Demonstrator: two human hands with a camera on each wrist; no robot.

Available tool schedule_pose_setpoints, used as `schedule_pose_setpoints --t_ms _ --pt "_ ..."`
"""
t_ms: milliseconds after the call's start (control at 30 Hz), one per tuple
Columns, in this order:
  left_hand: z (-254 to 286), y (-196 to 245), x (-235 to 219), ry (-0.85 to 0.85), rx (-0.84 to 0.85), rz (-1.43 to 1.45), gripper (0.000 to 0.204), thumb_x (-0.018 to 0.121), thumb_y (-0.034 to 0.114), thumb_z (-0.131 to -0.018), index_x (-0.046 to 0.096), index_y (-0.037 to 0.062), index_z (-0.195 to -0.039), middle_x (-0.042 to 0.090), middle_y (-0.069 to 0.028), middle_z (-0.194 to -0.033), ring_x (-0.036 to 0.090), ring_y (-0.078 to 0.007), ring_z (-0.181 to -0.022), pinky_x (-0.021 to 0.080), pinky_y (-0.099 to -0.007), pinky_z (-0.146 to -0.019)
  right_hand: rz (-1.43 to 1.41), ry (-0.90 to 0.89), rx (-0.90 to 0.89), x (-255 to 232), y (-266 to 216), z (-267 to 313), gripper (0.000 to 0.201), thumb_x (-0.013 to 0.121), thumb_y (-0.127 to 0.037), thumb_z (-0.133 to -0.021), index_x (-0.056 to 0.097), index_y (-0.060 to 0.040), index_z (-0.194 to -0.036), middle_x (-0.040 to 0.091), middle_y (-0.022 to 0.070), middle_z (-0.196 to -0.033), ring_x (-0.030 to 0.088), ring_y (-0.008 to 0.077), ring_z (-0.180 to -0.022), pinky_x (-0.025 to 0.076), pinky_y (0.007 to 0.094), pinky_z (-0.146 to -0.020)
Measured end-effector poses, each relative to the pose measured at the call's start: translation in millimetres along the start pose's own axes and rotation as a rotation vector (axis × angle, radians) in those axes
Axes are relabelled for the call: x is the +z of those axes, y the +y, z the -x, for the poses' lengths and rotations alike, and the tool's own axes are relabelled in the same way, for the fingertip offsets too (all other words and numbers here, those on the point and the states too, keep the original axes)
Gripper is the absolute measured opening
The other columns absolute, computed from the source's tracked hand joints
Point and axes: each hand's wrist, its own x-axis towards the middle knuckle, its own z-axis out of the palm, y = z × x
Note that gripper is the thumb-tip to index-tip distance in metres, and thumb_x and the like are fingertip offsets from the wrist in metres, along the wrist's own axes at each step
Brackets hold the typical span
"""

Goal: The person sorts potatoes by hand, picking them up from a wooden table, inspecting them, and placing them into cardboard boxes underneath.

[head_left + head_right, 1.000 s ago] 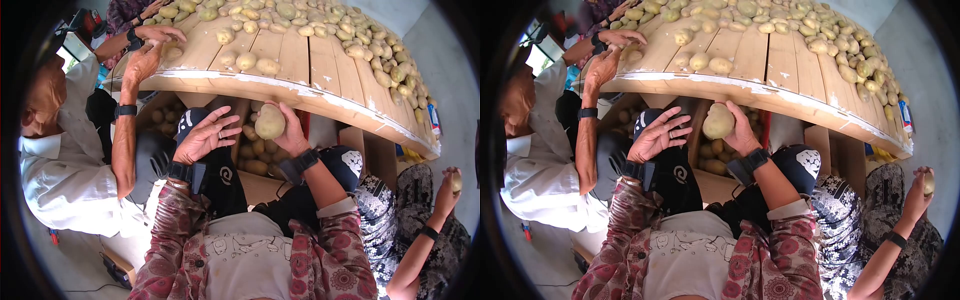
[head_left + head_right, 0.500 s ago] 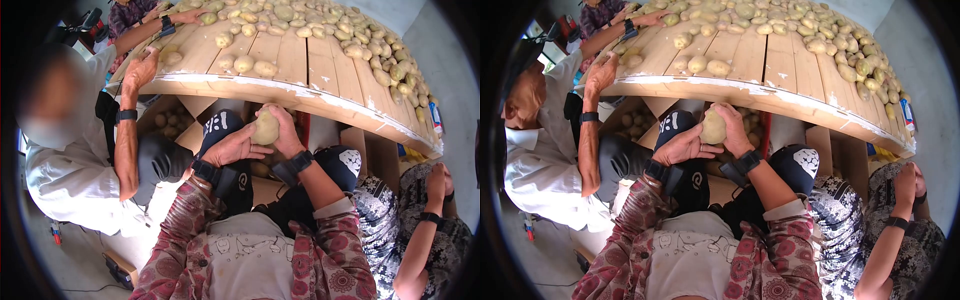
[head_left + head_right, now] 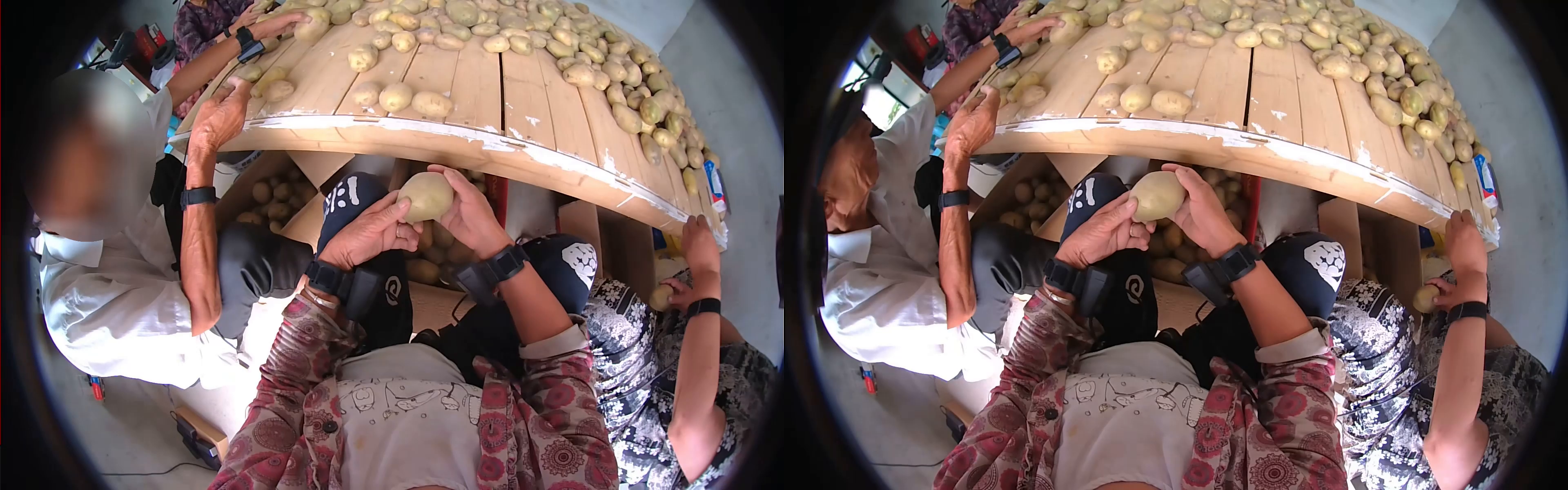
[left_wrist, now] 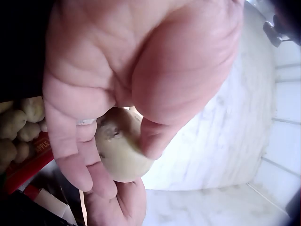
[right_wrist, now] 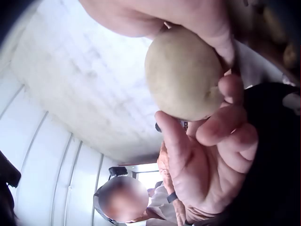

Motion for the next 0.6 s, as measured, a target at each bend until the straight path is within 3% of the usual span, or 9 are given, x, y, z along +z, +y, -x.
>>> schedule_pose_setpoints --t_ms 33,67,233,267,300,433,467,500,600 --pt "-1 1 -2 -0.05 0.013 0.081 0.044 0.045 0.041 -0.096 0.042 0.0089 -0.126 0.056 -0.0035 -0.097 0.057 -0.0126 -0.078 0.05 -0.0282 -0.072 -0.001 0.005 -0.003 -1 -2 2 0.028 0.042 -0.025 -0.098 0.05 -0.0039 -0.114 0.056 0.0101 -0.111 0.055 0.0217 -0.105 0.048 0.0394 -0.088" --pt "-2 -2 1 0.031 0.006 0.089 0.054 0.035 0.053 -0.095 0.047 0.0075 -0.12 0.055 -0.0025 -0.088 0.054 -0.012 -0.071 0.049 -0.0278 -0.068 0.049 0.004 0.029 -1 -4 4 0.027 0.041 -0.024 -0.098 0.051 -0.0041 -0.113 0.056 0.0099 -0.112 0.055 0.021 -0.105 0.048 0.0398 -0.089" --pt "-3 -6 -14 -0.046 -0.05 0.022 0.066 0.023 0.063 -0.092 0.048 0.0076 -0.117 0.054 -0.0056 -0.071 0.051 -0.0122 -0.056 0.051 -0.0302 -0.065 0.234 -0.013 0.008 13 -5 11 0.031 0.037 -0.027 -0.099 0.051 -0.0028 -0.113 0.057 0.0095 -0.108 0.055 0.0182 -0.101 0.045 0.0359 -0.089" --pt "-5 -4 -15 -0.087 -0.062 -0.007 0.07 0.018 0.066 -0.091 0.049 0.0077 -0.115 0.053 -0.0068 -0.067 0.049 -0.0124 -0.049 0.052 -0.0312 -0.065 0.595 -0.018 -0.17 9 -2 8 0.034 0.034 -0.028 -0.1 0.05 -0.0013 -0.114 0.058 0.0099 -0.105 0.055 0.018 -0.099 0.044 0.034 -0.088" --pt "-5 2 -2 0.03 -0.088 0.018 0.075 0.013 0.068 -0.089 0.052 0.0067 -0.109 0.051 -0.0083 -0.059 0.044 -0.0139 -0.039 0.053 -0.033 -0.064 0.954 -0.024 -0.358 9 -2 5 0.037 0.032 -0.03 -0.1 0.049 0.0001 -0.114 0.058 0.0104 -0.103 0.054 0.0178 -0.097 0.043 0.032 -0.088" --pt "-9 0 -8 0.035 -0.082 0.041 0.075 0.013 0.067 -0.09 0.053 0.0053 -0.103 0.052 -0.0092 -0.057 0.045 -0.0151 -0.038 0.054 -0.0339 -0.064 1.031 0.013 -0.5 28 -2 16 0.039 0.03 -0.03 -0.1 0.048 -0.0007 -0.117 0.058 0.0144 -0.104 0.054 0.0214 -0.098 0.042 0.0317 -0.087" --pt "-11 -1 -10 0.039 -0.062 0.012 0.075 0.014 0.067 -0.09 0.053 0.0053 -0.103 0.052 -0.0093 -0.056 0.045 -0.0155 -0.038 0.054 -0.0338 -0.063 1.069 -0.047 -0.482 29 -7 17 0.038 0.045 -0.029 -0.094 0.047 -0.0024 -0.121 0.057 0.0159 -0.109 0.055 0.0237 -0.101 0.041 0.0334 -0.09" --pt "-11 -2 -15 0.04 -0.056 0.012 0.075 0.014 0.067 -0.09 0.053 0.0053 -0.103 0.052 -0.0093 -0.056 0.045 -0.0155 -0.038 0.054 -0.0338 -0.063 1.073 -0.052 -0.485 32 -9 17 0.038 0.045 -0.029 -0.094 0.047 -0.0024 -0.121 0.057 0.0159 -0.109 0.055 0.0237 -0.101 0.041 0.0334 -0.09" --pt "-14 -8 -23 0.061 -0.032 -0.011 0.074 0.014 0.066 -0.091 0.053 0.0048 -0.103 0.051 -0.009 -0.055 0.044 -0.0165 -0.037 0.053 -0.0333 -0.061 1.133 -0.168 -0.4 27 -14 17 0.06 0.071 -0.026 -0.075 0.045 -0.0036 -0.124 0.056 0.0161 -0.114 0.055 0.0267 -0.106 0.042 0.0356 -0.093"
